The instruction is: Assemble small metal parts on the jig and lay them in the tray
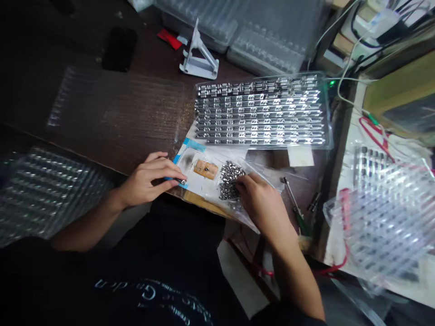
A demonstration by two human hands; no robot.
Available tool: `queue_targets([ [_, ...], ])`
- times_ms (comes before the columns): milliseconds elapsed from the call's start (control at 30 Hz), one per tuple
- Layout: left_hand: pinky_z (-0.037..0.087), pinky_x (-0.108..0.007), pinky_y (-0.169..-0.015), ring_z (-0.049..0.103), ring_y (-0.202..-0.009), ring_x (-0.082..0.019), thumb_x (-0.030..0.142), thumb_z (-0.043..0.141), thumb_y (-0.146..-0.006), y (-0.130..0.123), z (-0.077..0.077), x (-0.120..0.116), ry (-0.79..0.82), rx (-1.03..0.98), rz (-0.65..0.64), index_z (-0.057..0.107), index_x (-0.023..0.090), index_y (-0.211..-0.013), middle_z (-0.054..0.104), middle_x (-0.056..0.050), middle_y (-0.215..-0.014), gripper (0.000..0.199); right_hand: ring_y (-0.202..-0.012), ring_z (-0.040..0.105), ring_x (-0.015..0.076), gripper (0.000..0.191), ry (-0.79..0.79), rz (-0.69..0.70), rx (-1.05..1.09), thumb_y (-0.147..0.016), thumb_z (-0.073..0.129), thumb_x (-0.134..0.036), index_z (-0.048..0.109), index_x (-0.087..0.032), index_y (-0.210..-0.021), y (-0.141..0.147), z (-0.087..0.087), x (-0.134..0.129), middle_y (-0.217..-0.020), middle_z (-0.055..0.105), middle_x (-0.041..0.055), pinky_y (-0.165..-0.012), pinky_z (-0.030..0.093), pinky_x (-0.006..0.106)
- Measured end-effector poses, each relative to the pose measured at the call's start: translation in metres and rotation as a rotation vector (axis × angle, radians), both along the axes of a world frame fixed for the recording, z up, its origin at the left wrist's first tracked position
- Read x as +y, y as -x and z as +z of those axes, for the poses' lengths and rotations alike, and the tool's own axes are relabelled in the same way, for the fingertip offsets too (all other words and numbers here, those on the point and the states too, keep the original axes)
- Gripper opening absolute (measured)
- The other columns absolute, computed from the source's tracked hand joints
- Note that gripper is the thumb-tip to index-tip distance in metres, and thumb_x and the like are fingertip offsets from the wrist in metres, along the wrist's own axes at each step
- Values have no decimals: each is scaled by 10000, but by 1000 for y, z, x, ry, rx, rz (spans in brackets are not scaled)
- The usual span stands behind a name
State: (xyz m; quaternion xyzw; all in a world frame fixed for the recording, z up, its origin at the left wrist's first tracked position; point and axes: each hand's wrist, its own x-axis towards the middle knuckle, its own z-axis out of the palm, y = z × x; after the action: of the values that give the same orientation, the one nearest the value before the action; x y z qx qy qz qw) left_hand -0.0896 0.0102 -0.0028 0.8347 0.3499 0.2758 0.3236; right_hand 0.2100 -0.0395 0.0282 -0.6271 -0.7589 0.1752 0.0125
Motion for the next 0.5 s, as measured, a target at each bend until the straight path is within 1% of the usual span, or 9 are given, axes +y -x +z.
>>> queue_targets([
  [67,389,-406,-1097,692,-949,-169,257,612,-930,3,0,2,34,-16,97,740,246,-1013,762,-12,-995,153,-777,703,237,245,-12,-3,9,-980,472,-267,705,-201,-1019,0,5,0,-969,743,88,-682,494,335],
  [133,496,-355,-983,705,-946,-184,283,620,-923,3,0,4,116,-65,202,744,216,-1027,768,-39,-1006,175,-805,711,252,263,-55,16,25,-977,474,-277,717,-191,-1028,2,10,3,-968,752,92,-703,504,349],
  [200,555,-300,-862,717,-933,-191,305,625,-920,0,-1,5,191,-119,278,749,190,-1042,770,-60,-1018,209,-805,712,252,269,-102,41,46,-966,483,-276,732,-184,-1009,7,15,10,-962,754,94,-719,512,356],
  [267,572,-275,-816,725,-914,-187,317,635,-917,-2,-1,6,218,-148,306,753,185,-1054,773,-61,-1019,224,-779,710,239,265,-115,80,91,-950,499,-269,751,-189,-967,15,17,21,-944,753,89,-720,519,350],
  [367,575,-259,-782,728,-876,-173,327,642,-920,-3,0,8,211,-171,304,754,184,-1061,777,-58,-992,230,-796,714,216,259,-97,160,222,-927,513,-213,771,-205,-951,26,14,39,-947,753,73,-742,529,319],
  [500,553,-263,-774,717,-833,-161,316,662,-914,0,2,11,132,-133,326,752,192,-1047,774,-49,-966,203,-848,714,203,310,-90,203,354,-908,491,-128,761,-197,-1043,35,2,52,-1000,750,77,-768,534,301],
])
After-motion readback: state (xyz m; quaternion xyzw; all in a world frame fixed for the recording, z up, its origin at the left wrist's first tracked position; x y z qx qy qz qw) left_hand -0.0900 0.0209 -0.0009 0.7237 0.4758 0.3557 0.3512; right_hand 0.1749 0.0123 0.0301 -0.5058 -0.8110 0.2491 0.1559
